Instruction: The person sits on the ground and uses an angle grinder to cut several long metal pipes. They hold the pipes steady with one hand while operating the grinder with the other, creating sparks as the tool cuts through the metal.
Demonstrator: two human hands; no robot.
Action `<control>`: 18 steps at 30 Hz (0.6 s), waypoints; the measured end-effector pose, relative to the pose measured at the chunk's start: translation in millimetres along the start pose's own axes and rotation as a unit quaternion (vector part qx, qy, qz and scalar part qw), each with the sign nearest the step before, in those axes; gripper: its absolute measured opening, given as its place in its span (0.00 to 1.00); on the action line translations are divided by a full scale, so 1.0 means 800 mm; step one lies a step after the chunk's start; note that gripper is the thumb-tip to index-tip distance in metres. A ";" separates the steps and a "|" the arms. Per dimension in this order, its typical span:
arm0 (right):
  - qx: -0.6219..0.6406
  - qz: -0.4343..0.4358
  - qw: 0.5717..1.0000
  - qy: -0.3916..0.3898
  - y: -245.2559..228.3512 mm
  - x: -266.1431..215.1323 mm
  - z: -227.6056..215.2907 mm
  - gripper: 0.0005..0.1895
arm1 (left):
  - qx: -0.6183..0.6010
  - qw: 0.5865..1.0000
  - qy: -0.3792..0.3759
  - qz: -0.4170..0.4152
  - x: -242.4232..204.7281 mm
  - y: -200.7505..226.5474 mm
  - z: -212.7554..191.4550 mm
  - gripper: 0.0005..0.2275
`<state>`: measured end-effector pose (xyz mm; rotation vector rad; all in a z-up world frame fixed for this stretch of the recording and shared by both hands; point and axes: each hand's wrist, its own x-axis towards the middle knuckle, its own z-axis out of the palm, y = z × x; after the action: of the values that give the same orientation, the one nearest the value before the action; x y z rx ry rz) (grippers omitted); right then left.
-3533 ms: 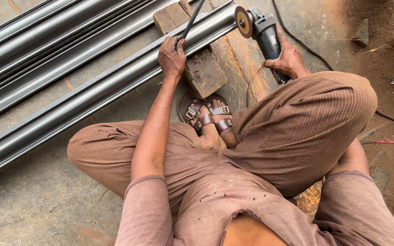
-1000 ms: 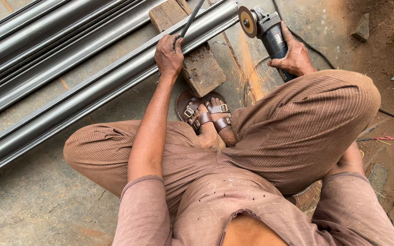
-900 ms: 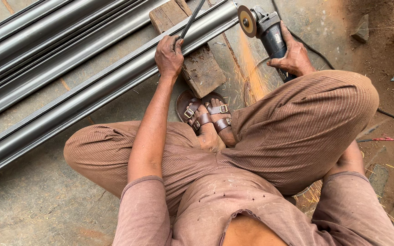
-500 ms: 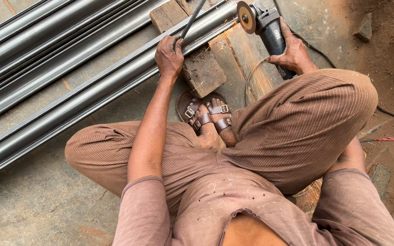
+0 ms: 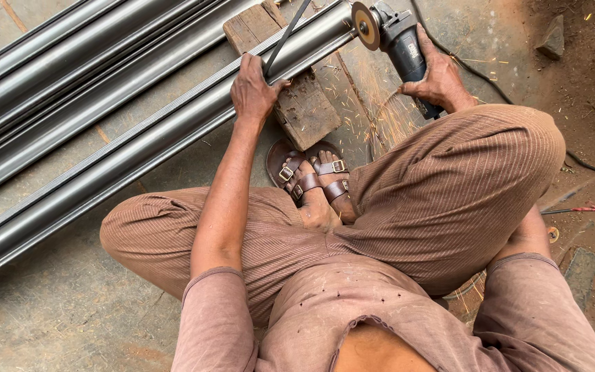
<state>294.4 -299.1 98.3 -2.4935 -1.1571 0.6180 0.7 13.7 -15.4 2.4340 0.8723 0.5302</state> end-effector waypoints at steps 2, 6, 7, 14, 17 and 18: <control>0.005 0.008 1.000 0.005 -0.006 -0.004 -0.002 0.70 | -0.002 0.999 -0.037 -0.023 -0.003 -0.005 -0.004 0.30; 0.015 -0.058 0.997 0.058 -0.011 -0.017 -0.004 0.68 | 0.036 0.999 -0.030 -0.020 0.006 -0.011 -0.028 0.36; 0.026 -0.055 0.996 0.060 -0.009 -0.020 -0.005 0.67 | 0.037 0.996 -0.064 -0.047 0.009 -0.011 -0.036 0.37; 0.045 -0.021 0.995 0.088 0.010 -0.042 -0.009 0.65 | 0.127 0.969 -0.203 -0.067 0.017 0.023 -0.085 0.37; 0.052 -0.041 0.992 0.107 0.015 -0.055 -0.013 0.66 | 0.137 0.977 -0.163 -0.010 0.015 0.036 -0.095 0.34; 0.045 -0.026 0.993 0.103 0.016 -0.060 -0.014 0.66 | 0.134 0.974 -0.180 -0.023 0.015 0.039 -0.098 0.34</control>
<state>280.1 -345.7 114.0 -2.3780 -1.0862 0.3790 -15.5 25.3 67.3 2.6260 0.8838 -0.0567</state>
